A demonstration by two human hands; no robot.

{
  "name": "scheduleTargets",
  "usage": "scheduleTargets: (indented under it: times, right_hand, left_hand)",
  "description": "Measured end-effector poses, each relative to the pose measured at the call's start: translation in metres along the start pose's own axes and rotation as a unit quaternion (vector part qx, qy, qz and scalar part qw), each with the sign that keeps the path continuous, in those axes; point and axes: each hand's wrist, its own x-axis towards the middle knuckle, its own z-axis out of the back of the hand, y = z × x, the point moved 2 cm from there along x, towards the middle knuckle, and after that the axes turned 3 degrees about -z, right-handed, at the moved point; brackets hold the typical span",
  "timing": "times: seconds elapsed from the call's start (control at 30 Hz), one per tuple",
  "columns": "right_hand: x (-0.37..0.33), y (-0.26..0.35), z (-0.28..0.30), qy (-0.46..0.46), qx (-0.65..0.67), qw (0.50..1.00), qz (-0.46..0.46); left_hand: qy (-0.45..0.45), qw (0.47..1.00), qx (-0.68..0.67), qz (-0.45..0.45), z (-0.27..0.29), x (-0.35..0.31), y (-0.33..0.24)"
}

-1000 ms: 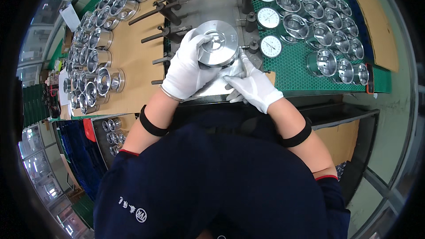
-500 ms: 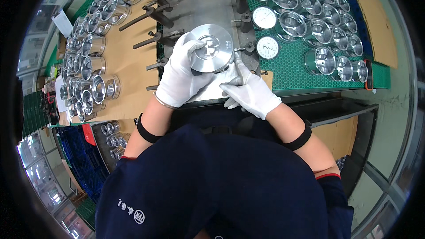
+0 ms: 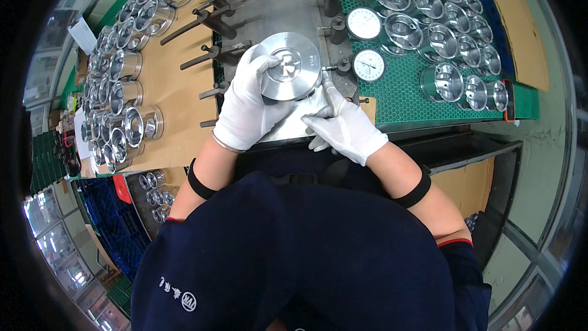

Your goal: Inspect metal pistons using dial indicators on a measurement jig and pack them into a transport bin.

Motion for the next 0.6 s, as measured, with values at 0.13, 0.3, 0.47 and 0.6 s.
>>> scheduleTargets:
  times: [0.13,0.3,0.47,0.6]
  right_hand:
    - [0.0,0.001,0.0,0.001,-0.003,1.0,0.004]
    - [0.0,0.001,0.0,0.001,-0.005,1.0,0.013]
    - [-0.005,0.008,-0.001,-0.006,-0.013,1.0,-0.015]
    - [-0.008,0.012,-0.001,-0.006,-0.025,1.0,-0.018]
  left_hand:
    - [0.0,1.0,0.004,-0.001,0.001,0.0,-0.001]
    - [0.002,1.0,-0.007,-0.002,0.002,0.002,-0.004]
    - [-0.019,1.0,-0.004,-0.013,0.002,0.004,-0.007]
    - [-0.037,0.998,0.005,-0.049,0.003,0.005,-0.008]
